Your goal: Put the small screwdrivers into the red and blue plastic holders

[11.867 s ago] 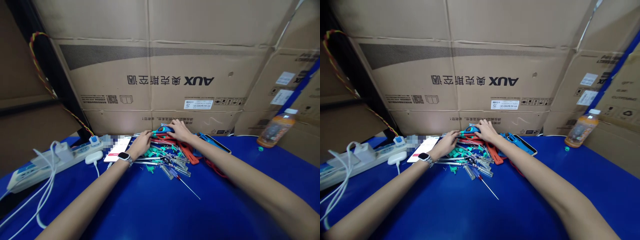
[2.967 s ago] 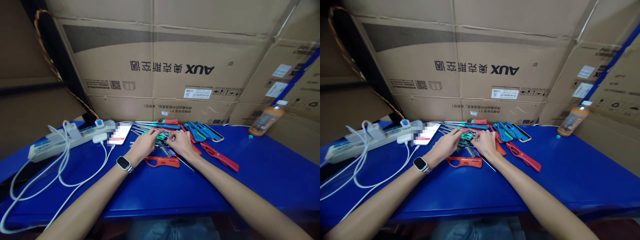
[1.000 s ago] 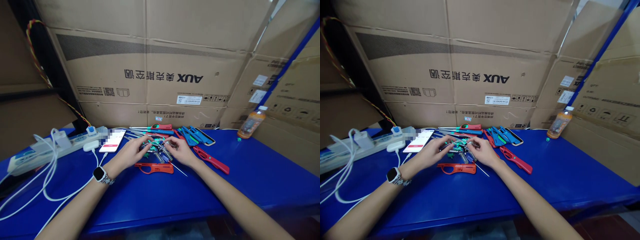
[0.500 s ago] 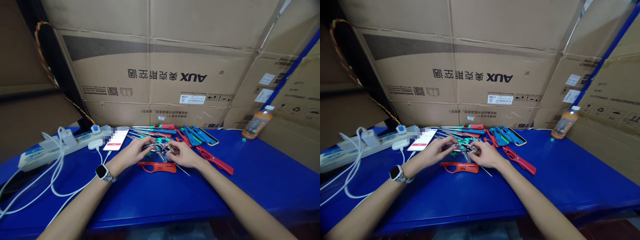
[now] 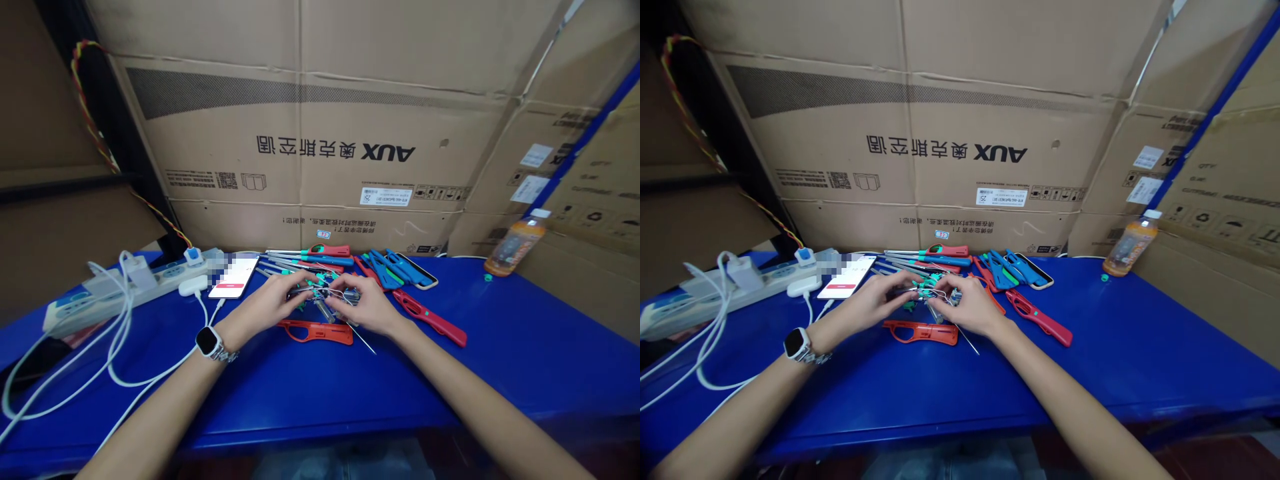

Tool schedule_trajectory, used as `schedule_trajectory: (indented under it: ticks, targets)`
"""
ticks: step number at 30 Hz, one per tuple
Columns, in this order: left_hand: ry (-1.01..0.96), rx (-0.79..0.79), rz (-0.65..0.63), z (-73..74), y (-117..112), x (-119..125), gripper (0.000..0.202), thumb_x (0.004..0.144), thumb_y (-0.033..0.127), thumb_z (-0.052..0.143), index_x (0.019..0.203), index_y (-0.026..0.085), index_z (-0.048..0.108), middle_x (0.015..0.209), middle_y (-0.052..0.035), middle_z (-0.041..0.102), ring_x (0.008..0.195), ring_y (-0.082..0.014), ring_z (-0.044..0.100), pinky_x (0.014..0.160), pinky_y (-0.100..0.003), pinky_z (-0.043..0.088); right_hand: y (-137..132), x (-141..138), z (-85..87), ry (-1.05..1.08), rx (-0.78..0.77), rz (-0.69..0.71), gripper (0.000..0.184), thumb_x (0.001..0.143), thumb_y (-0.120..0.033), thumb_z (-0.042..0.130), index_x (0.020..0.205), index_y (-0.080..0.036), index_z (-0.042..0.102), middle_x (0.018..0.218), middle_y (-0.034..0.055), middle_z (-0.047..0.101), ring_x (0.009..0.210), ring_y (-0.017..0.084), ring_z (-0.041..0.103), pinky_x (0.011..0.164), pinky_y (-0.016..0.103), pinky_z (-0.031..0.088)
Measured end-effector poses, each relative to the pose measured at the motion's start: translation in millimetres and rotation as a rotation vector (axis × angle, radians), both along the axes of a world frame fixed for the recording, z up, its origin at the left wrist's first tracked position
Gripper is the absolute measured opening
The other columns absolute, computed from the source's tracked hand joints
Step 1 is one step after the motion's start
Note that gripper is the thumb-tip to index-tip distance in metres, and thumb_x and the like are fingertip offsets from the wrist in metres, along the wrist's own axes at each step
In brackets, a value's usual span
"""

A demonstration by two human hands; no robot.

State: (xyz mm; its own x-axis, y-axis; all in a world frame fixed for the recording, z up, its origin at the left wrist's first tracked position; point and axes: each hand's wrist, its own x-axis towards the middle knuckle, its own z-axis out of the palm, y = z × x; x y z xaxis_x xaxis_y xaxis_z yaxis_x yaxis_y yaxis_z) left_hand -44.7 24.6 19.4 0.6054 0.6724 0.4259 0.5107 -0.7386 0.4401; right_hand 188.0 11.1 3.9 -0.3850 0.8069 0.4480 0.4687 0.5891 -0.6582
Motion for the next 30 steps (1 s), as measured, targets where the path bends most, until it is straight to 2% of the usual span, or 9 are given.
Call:
schedule_trajectory:
  ticks: [2,5,8,11,14,18,22,27,30]
  targets:
    - [0.003,0.029,-0.005,0.7,-0.7,0.0,0.027,0.1,0.032,0.046,0.121,0.022,0.059,0.075,0.0005,0.065,0.061,-0.0134,0.057,0.06,-0.025,0.042,0.9,0.1,-1.8,-0.043,-0.055,0.026,0.026,0.079,-0.037,0.071,0.096,-0.02,0.064,0.085,0.0002,0.069,0.076,0.016,0.063,0.073,0.029,0.047]
    - [0.02,0.083,0.027,2.4,-1.2,-1.4,0.027,0.1,0.027,0.041,0.12,0.021,0.059,0.085,-0.0024,0.069,0.065,-0.0145,0.059,0.063,-0.026,0.044,2.7,1.4,-4.6,-0.137,-0.093,0.016,0.033,0.072,-0.032,0.077,0.1,-0.02,0.064,0.085,-0.0001,0.068,0.078,0.017,0.062,0.077,0.031,0.047]
    - [0.062,0.116,0.088,4.9,-1.3,-4.2,0.028,0.099,0.024,0.04,0.12,0.021,0.058,0.088,-0.0035,0.069,0.069,-0.0169,0.061,0.066,-0.028,0.045,5.2,2.4,-7.8,-0.095,-0.106,0.016,0.028,0.077,-0.025,0.071,0.103,-0.02,0.062,0.085,-0.0004,0.066,0.078,0.016,0.062,0.079,0.031,0.046]
    - [0.111,0.138,0.145,7.6,-1.6,-6.6,0.028,0.099,0.027,0.039,0.118,0.021,0.058,0.089,-0.0037,0.07,0.072,-0.0185,0.062,0.07,-0.029,0.046,6.1,3.1,-9.6,0.036,-0.169,0.096,0.028,0.085,-0.022,0.059,0.112,-0.02,0.055,0.086,-0.0002,0.064,0.075,0.014,0.06,0.074,0.029,0.046]
    - [0.151,0.149,0.145,8.4,-1.9,-6.9,0.027,0.1,0.031,0.039,0.115,0.021,0.059,0.1,-0.0055,0.07,0.08,-0.02,0.065,0.074,-0.031,0.048,3.3,3.4,-9.6,0.076,-0.213,0.13,0.03,0.089,-0.021,0.05,0.119,-0.021,0.049,0.079,-0.0024,0.057,0.069,0.013,0.055,0.068,0.027,0.044]
    - [0.185,0.151,0.147,4.2,-1.7,-4.1,0.025,0.101,0.029,0.038,0.113,0.022,0.059,0.101,-0.005,0.071,0.083,-0.0209,0.067,0.073,-0.031,0.048,-5.3,2.0,-8.8,0.032,-0.232,0.075,0.045,0.087,-0.025,0.055,0.128,-0.023,0.038,0.069,-0.0077,0.043,0.057,0.01,0.044,0.057,0.023,0.036]
    - [0.236,0.162,0.173,0.3,-2.2,-0.4,0.025,0.101,0.026,0.039,0.111,0.021,0.062,0.102,-0.0065,0.071,0.086,-0.0212,0.068,0.072,-0.03,0.047,-12.9,0.8,-5.6,-0.061,-0.226,0.018,0.064,0.081,-0.036,0.066,0.133,-0.025,0.031,0.065,-0.0093,0.042,0.053,0.011,0.044,0.052,0.023,0.03]
    - [0.284,0.18,0.206,1.5,-4.6,2.4,0.025,0.1,0.028,0.041,0.107,0.022,0.064,0.099,-0.0061,0.071,0.084,-0.0217,0.068,0.07,-0.03,0.047,-8.4,1.5,-3.7,0.045,-0.274,0.015,0.039,0.085,-0.032,0.058,0.117,-0.024,0.036,0.059,-0.0103,0.044,0.05,0.011,0.044,0.052,0.022,0.032]
    - [0.228,0.177,0.24,0.7,-5.7,4.6,0.025,0.101,0.029,0.04,0.107,0.021,0.063,0.095,-0.0056,0.072,0.082,-0.0217,0.068,0.069,-0.03,0.046,-4.0,0.5,-7.5,0.124,-0.374,0.028,0.035,0.083,-0.029,0.057,0.109,-0.024,0.034,0.054,-0.0124,0.044,0.047,0.011,0.044,0.049,0.021,0.032]
